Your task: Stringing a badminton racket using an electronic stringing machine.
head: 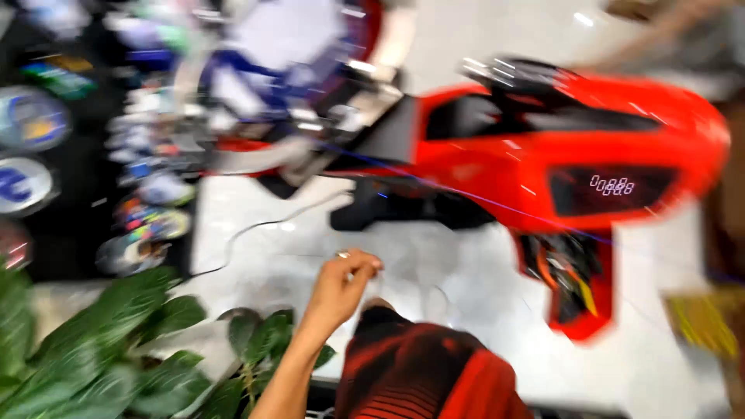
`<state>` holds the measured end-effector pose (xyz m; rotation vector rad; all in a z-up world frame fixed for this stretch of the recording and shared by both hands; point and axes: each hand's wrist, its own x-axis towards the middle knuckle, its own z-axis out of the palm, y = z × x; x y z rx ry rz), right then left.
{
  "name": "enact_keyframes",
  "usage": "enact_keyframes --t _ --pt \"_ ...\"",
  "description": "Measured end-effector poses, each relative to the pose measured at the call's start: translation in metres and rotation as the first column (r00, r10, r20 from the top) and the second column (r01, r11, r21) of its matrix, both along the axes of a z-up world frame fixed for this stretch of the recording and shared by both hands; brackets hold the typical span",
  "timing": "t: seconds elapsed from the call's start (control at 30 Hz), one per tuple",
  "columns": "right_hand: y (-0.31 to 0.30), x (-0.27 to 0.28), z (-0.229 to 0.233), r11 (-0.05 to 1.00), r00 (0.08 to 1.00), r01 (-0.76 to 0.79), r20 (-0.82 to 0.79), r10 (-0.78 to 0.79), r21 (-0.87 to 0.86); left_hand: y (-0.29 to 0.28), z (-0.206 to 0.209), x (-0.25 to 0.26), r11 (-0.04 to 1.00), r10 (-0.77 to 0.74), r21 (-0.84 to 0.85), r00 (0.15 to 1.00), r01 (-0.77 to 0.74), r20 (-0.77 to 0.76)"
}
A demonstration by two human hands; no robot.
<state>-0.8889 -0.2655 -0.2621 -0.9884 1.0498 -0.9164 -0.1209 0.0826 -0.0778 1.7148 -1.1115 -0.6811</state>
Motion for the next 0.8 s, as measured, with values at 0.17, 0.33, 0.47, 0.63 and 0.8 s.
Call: enact_keyframes --t 0.17,0.33,0.47,0.63,0.8 --pt "0.137 0.09 0.189 0.963 0.879 0.116 -0.428 -0.213 -0.242 -0.084 -0.107 -0.159 0.913 -0.265 0.19 0.878 0.362 -0.397" --pt "0.184 0.108 0.263 0.959 0.798 0.02 -0.573 -0.186 -0.282 -0.191 -0.233 -0.302 0.887 -0.187 0.177 0.683 0.427 -0.706" --pt "0.208 0.12 0.288 0.97 0.699 0.01 -0.692 -0.181 -0.244 -0.239 -0.254 -0.35 0.886 -0.1 0.357 0.873 0.296 -0.478" --pt "0.226 0.085 0.271 0.974 0.602 0.03 -0.774 -0.198 -0.225 -0.189 -0.244 -0.315 0.911 -0.359 0.188 0.931 0.366 -0.072" --pt "0.212 0.106 0.26 0.964 0.574 -0.001 -0.789 -0.217 -0.266 -0.112 -0.171 -0.259 0.617 -0.783 0.327 0.597 0.715 0.173"
